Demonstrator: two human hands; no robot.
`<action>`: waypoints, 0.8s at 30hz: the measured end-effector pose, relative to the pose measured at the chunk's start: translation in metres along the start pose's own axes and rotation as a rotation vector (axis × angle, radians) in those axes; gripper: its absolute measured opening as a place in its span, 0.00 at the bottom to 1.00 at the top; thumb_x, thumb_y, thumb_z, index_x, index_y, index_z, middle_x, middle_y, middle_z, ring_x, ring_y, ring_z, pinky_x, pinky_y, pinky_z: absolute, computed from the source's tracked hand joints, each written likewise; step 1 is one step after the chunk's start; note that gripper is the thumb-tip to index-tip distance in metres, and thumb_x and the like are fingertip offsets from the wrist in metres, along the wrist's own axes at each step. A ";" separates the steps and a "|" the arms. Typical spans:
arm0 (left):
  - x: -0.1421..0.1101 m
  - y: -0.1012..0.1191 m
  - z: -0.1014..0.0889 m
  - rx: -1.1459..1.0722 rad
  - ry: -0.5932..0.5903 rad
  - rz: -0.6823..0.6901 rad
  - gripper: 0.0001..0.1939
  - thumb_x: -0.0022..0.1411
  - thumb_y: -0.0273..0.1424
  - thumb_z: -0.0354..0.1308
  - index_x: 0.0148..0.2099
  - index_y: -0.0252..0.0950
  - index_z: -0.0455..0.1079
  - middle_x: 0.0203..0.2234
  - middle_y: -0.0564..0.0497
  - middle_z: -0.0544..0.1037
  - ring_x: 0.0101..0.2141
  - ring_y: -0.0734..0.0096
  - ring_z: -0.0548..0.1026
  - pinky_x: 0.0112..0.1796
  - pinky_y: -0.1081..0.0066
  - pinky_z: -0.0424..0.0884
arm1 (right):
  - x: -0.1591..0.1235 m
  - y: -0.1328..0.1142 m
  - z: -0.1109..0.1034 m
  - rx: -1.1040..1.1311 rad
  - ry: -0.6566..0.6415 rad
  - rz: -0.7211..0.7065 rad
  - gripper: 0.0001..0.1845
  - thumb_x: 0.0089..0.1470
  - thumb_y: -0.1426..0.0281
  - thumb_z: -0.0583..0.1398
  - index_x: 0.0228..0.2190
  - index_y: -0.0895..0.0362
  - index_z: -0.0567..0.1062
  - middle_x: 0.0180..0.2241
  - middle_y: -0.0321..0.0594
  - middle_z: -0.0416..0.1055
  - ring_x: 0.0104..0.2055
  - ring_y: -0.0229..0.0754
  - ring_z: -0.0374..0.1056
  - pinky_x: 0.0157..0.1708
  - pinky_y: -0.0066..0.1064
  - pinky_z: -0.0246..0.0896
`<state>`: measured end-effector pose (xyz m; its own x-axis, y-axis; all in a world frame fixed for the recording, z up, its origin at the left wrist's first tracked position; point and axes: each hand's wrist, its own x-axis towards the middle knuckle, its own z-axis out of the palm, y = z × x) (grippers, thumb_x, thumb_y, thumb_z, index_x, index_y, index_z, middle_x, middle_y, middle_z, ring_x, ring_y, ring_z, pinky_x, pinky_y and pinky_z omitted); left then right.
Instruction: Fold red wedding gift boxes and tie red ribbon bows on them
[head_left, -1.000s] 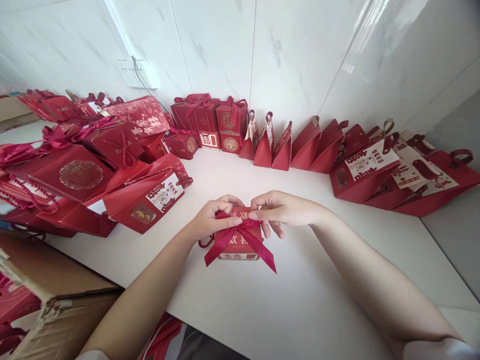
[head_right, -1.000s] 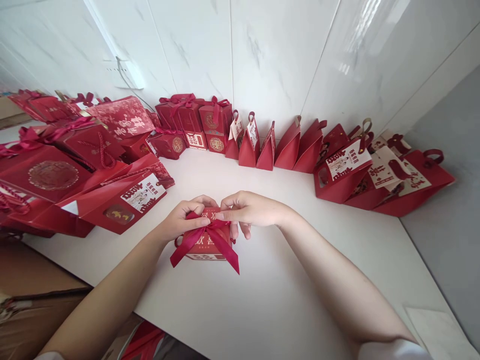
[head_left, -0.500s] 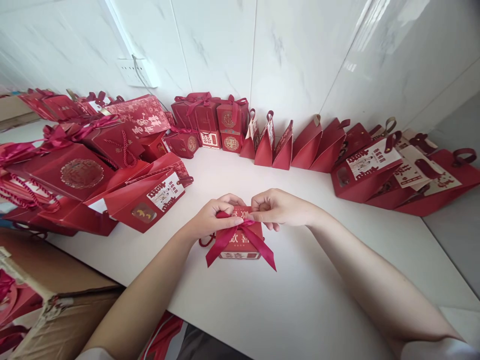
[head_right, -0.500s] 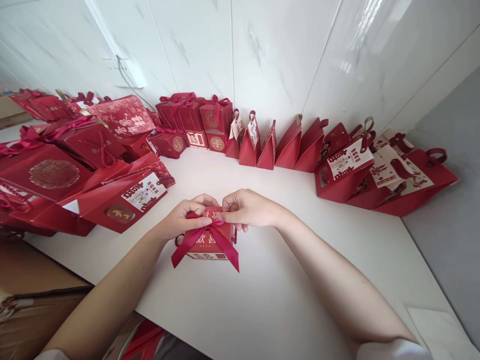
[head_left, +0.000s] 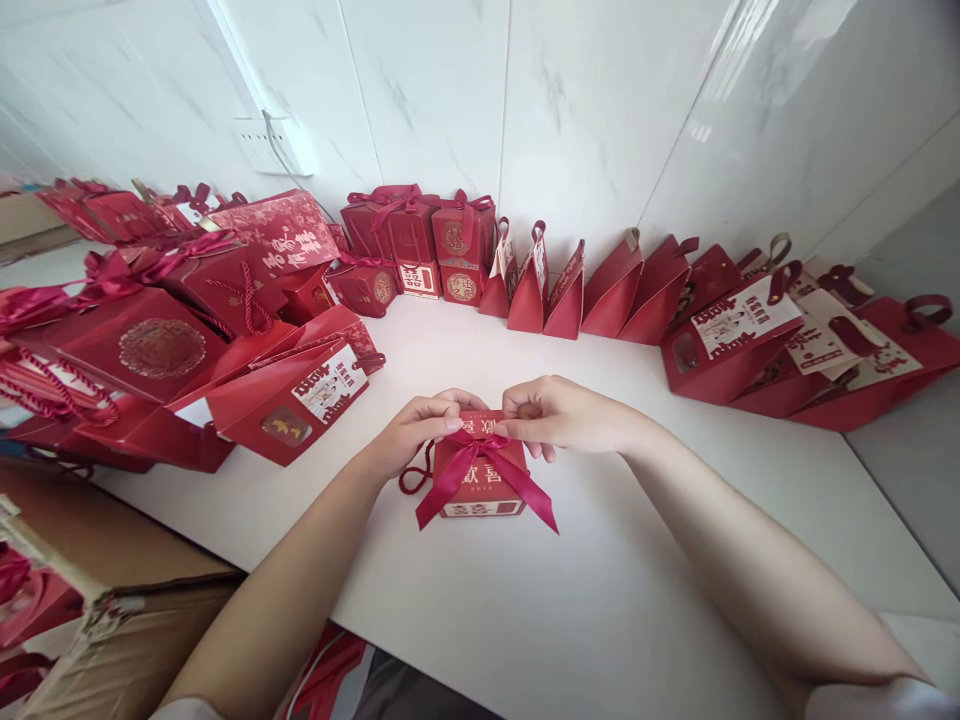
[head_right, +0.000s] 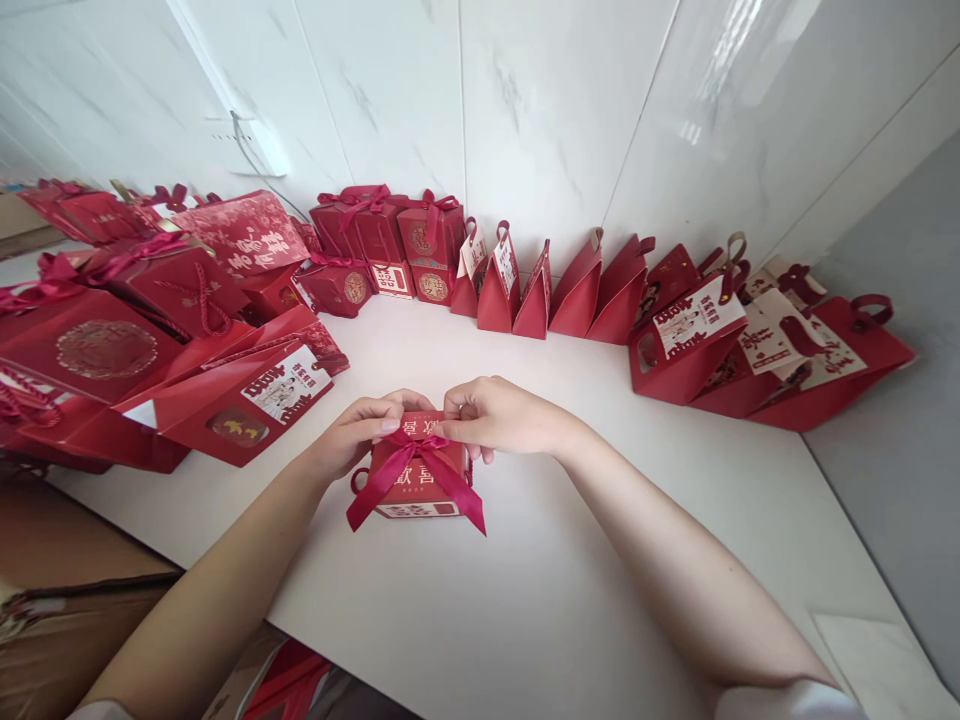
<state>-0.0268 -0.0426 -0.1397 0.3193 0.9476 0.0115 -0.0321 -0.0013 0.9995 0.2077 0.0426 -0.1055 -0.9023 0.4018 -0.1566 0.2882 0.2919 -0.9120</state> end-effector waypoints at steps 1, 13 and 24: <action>0.000 0.000 0.000 -0.041 0.007 -0.002 0.19 0.60 0.36 0.58 0.21 0.33 0.60 0.46 0.45 0.72 0.43 0.61 0.71 0.46 0.64 0.65 | -0.001 -0.001 -0.001 -0.010 0.010 -0.008 0.17 0.61 0.56 0.60 0.29 0.57 0.69 0.23 0.34 0.71 0.22 0.37 0.69 0.22 0.25 0.63; 0.003 0.001 -0.002 -0.131 0.118 0.019 0.12 0.57 0.34 0.60 0.25 0.33 0.67 0.45 0.45 0.72 0.45 0.61 0.70 0.46 0.66 0.65 | -0.006 -0.004 -0.008 -0.133 0.157 -0.055 0.09 0.64 0.61 0.58 0.40 0.54 0.70 0.27 0.32 0.71 0.23 0.36 0.68 0.23 0.25 0.60; 0.008 -0.008 -0.005 -0.244 0.377 0.017 0.11 0.56 0.36 0.64 0.30 0.33 0.70 0.45 0.49 0.75 0.39 0.66 0.74 0.41 0.69 0.69 | 0.002 0.010 0.013 -0.033 0.104 -0.132 0.69 0.43 0.58 0.74 0.69 0.43 0.33 0.68 0.44 0.39 0.68 0.58 0.44 0.64 0.49 0.49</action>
<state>-0.0285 -0.0338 -0.1474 -0.0491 0.9984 -0.0289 -0.2709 0.0146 0.9625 0.2049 0.0351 -0.1197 -0.8954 0.4453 0.0049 0.1817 0.3754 -0.9089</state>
